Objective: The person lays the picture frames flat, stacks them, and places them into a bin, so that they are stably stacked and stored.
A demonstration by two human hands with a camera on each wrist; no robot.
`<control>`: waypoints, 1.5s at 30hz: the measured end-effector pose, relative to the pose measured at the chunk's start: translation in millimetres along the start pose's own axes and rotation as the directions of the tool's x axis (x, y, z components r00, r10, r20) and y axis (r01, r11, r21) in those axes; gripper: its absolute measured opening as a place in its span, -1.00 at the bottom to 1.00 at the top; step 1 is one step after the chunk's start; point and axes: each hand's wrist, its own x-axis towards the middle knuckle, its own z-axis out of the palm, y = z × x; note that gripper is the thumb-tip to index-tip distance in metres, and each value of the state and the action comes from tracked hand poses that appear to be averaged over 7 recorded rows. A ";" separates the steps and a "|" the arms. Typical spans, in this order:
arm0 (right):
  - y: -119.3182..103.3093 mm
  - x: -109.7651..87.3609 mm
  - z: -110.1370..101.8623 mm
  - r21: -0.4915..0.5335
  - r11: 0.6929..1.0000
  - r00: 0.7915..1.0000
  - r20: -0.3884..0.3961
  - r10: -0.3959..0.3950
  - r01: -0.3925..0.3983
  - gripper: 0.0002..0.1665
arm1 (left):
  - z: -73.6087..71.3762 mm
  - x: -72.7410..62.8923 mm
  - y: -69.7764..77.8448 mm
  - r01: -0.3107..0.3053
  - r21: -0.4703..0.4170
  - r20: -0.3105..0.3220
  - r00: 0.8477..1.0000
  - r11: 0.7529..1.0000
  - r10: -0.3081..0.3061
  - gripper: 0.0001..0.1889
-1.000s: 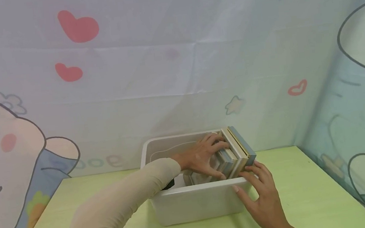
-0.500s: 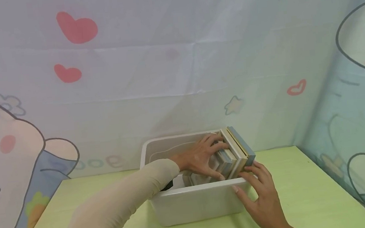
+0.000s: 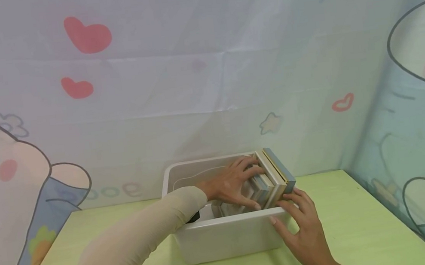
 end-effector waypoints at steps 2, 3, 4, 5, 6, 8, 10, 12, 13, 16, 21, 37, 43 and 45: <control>0.1 -0.1 0.5 0.001 1.000 1.000 0.001 -0.001 0.001 -0.62 | -0.4 -1.3 -0.2 0.008 -0.003 -0.003 1.000 1.000 -0.008 0.00; 0.2 -0.1 0.8 0.001 1.000 1.000 0.001 -0.001 0.001 -0.63 | -0.7 -1.8 -0.2 0.011 -0.004 -0.005 1.000 1.000 -0.011 0.00; 0.3 -0.2 1.0 0.002 1.000 1.000 0.000 -0.002 0.002 -0.63 | -1.0 -2.3 -0.2 0.014 -0.003 -0.007 1.000 1.000 -0.014 -0.01; 0.4 -0.3 1.3 0.003 1.000 1.000 -0.001 -0.003 0.003 -0.63 | -1.4 -2.7 -0.1 0.016 -0.006 -0.009 1.000 1.000 -0.016 -0.02; 0.5 -0.4 1.6 0.003 1.000 1.000 -0.002 -0.004 0.004 -0.62 | -1.7 -3.1 0.0 0.018 -0.008 -0.010 1.000 1.000 -0.018 -0.03; 0.5 -0.6 2.0 0.004 1.000 1.000 -0.004 -0.005 0.005 -0.63 | -2.4 -3.8 0.1 0.023 -0.014 -0.009 1.000 1.000 -0.023 -0.07; 0.2 -1.1 2.4 0.004 1.000 1.000 -0.005 -0.008 0.008 -0.62 | -3.5 -4.2 0.6 0.029 -0.020 -0.009 1.000 0.999 -0.030 -0.13; -0.2 -1.7 2.8 0.005 1.000 1.000 -0.006 -0.010 0.010 -0.62 | -5.0 -4.6 1.0 0.043 -0.027 -0.011 0.999 0.999 -0.043 -0.18; -0.4 -2.0 3.0 0.005 1.000 1.000 -0.007 -0.012 0.012 -0.62 | -5.9 -4.6 1.2 0.049 -0.029 -0.015 0.999 0.998 -0.050 -0.19; -1.0 -3.0 3.1 0.009 1.000 1.000 -0.009 -0.015 0.015 -0.62 | -9.4 -5.0 1.5 0.065 -0.031 -0.037 0.997 0.997 -0.066 -0.24; -1.2 -4.7 2.9 0.015 1.000 1.000 -0.006 -0.007 0.008 -0.62 | -17.8 -7.5 2.1 0.075 -0.035 -0.100 0.992 0.997 -0.078 -0.33; 1.2 -3.9 3.2 0.030 0.999 1.000 -0.009 -0.015 0.015 -0.63 | -76.3 -14.3 12.2 0.128 -0.010 -0.284 0.950 0.992 -0.126 -0.41; 1.4 -1.7 1.7 0.029 0.999 0.999 -0.022 -0.030 0.030 -0.62 | -98.5 -20.4 22.5 0.202 -0.013 -0.228 0.953 0.979 -0.199 -0.40; 1.4 -0.8 1.2 0.030 0.999 0.999 -0.021 -0.030 0.031 -0.62 | -101.5 -24.3 26.7 0.247 0.001 -0.199 0.950 0.969 -0.242 -0.38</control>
